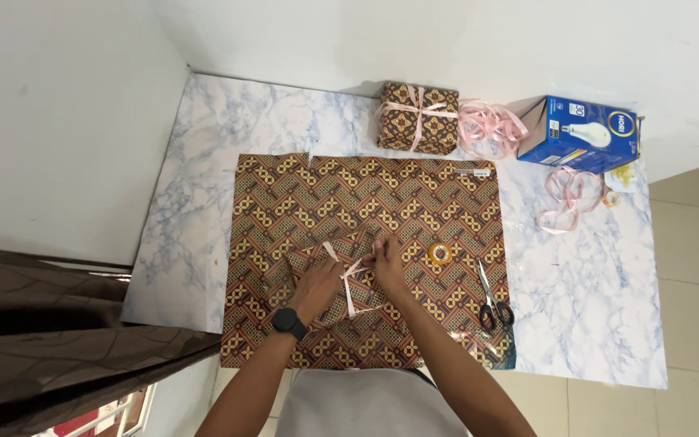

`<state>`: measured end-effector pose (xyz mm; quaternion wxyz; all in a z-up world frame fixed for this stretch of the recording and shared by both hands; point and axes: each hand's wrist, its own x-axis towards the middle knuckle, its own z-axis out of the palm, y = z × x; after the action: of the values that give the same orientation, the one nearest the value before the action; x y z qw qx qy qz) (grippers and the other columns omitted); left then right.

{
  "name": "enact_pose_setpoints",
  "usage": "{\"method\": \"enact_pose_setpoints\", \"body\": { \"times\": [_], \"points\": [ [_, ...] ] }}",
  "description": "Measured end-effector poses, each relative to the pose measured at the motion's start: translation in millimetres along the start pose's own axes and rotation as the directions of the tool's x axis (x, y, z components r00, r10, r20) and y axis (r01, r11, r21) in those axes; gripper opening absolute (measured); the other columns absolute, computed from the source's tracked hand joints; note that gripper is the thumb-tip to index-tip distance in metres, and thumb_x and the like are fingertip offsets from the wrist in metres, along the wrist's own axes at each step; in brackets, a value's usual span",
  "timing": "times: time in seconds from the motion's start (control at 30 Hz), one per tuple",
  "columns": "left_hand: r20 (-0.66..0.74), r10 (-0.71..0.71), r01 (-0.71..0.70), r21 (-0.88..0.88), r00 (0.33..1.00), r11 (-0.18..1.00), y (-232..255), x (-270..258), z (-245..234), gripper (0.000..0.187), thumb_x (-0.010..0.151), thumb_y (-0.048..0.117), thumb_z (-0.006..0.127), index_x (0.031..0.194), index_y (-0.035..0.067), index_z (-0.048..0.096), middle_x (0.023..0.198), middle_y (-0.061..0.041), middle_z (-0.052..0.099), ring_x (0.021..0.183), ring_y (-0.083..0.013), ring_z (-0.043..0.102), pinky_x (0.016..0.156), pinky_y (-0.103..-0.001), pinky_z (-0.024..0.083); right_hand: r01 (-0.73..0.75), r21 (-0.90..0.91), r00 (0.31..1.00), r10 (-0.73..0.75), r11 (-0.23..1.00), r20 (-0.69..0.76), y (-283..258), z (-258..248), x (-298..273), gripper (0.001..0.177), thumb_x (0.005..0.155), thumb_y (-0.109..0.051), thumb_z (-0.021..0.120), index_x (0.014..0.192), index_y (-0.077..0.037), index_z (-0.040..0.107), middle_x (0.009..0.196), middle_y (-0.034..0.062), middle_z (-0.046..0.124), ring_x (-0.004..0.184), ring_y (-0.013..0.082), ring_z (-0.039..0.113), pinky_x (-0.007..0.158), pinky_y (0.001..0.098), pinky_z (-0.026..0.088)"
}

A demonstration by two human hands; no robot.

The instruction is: The person wraps a small box with patterned brown and gold paper, folds the edges, and secures them with tape. They then place a pink ribbon around the box, tie it into a bow, and adjust the loops and tails to finish the presentation.

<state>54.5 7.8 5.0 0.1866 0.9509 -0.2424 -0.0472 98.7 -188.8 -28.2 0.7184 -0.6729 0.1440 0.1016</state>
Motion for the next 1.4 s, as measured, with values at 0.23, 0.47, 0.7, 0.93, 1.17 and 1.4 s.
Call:
{"method": "enact_pose_setpoints", "body": {
  "times": [0.23,0.47,0.7,0.93,1.17,1.4],
  "points": [
    [0.076,0.137,-0.139,0.029,0.988,0.990,-14,4,-8,0.033,0.085,0.005,0.068,0.116,0.015,0.072,0.105,-0.009,0.069,0.101,-0.0270,0.067,0.088,-0.046,0.049,-0.094,-0.013,0.995,0.093,0.996,-0.025,-4,-2,3,0.016,0.110,-0.021,0.042,0.105,-0.006,0.042,0.086,0.0056,0.052,0.070,0.0172,0.066,0.069,0.0347,0.066],
    [0.122,0.143,-0.163,0.165,0.982,0.973,-10,1,-12,0.053,0.077,-0.001,0.067,0.125,0.023,0.073,0.113,-0.013,0.069,0.104,-0.0225,0.065,0.093,-0.051,0.040,-0.086,0.085,0.996,0.084,0.993,0.025,7,-14,6,0.014,0.109,-0.020,0.042,0.105,-0.006,0.042,0.086,0.0071,0.055,0.070,0.0163,0.067,0.068,0.0325,0.065],
    [0.121,0.119,-0.145,0.241,0.986,0.960,15,6,-19,0.028,0.084,0.009,0.067,0.112,0.008,0.070,0.111,-0.007,0.067,0.105,-0.0230,0.064,0.097,-0.048,0.044,-0.086,0.097,0.996,0.086,0.992,-0.001,7,-10,-10,0.014,0.110,-0.020,0.041,0.107,-0.007,0.042,0.087,0.0066,0.055,0.073,0.0157,0.066,0.070,0.0319,0.065],
    [0.002,0.000,-0.001,0.088,1.000,0.996,24,3,-9,0.017,0.091,0.006,0.059,0.105,-0.002,0.066,0.104,-0.014,0.065,0.095,-0.0291,0.063,0.076,-0.046,0.050,-0.094,0.075,0.995,0.096,0.993,-0.021,-8,-6,-18,0.014,0.109,-0.019,0.039,0.107,-0.007,0.044,0.089,0.0086,0.058,0.075,0.0173,0.068,0.073,0.0326,0.065],
    [0.032,-0.099,0.101,-0.070,0.995,0.992,25,6,0,0.020,0.096,0.017,0.059,0.098,-0.003,0.064,0.096,-0.018,0.064,0.086,-0.0334,0.061,0.074,-0.051,0.046,-0.042,0.083,0.998,0.045,0.996,-0.034,-2,-5,-22,0.013,0.109,-0.019,0.041,0.106,-0.006,0.043,0.091,0.0075,0.058,0.077,0.0163,0.067,0.073,0.0325,0.063],
    [-0.115,-0.211,0.181,-0.225,0.971,0.957,29,2,18,0.019,0.100,0.015,0.054,0.099,-0.001,0.063,0.093,-0.018,0.064,0.088,-0.0373,0.063,0.077,-0.051,0.049,0.009,0.112,1.000,-0.007,0.994,-0.018,11,-5,-19,0.014,0.110,-0.019,0.042,0.109,-0.006,0.042,0.091,0.0058,0.054,0.077,0.0138,0.064,0.075,0.0322,0.063]
  ]
}}
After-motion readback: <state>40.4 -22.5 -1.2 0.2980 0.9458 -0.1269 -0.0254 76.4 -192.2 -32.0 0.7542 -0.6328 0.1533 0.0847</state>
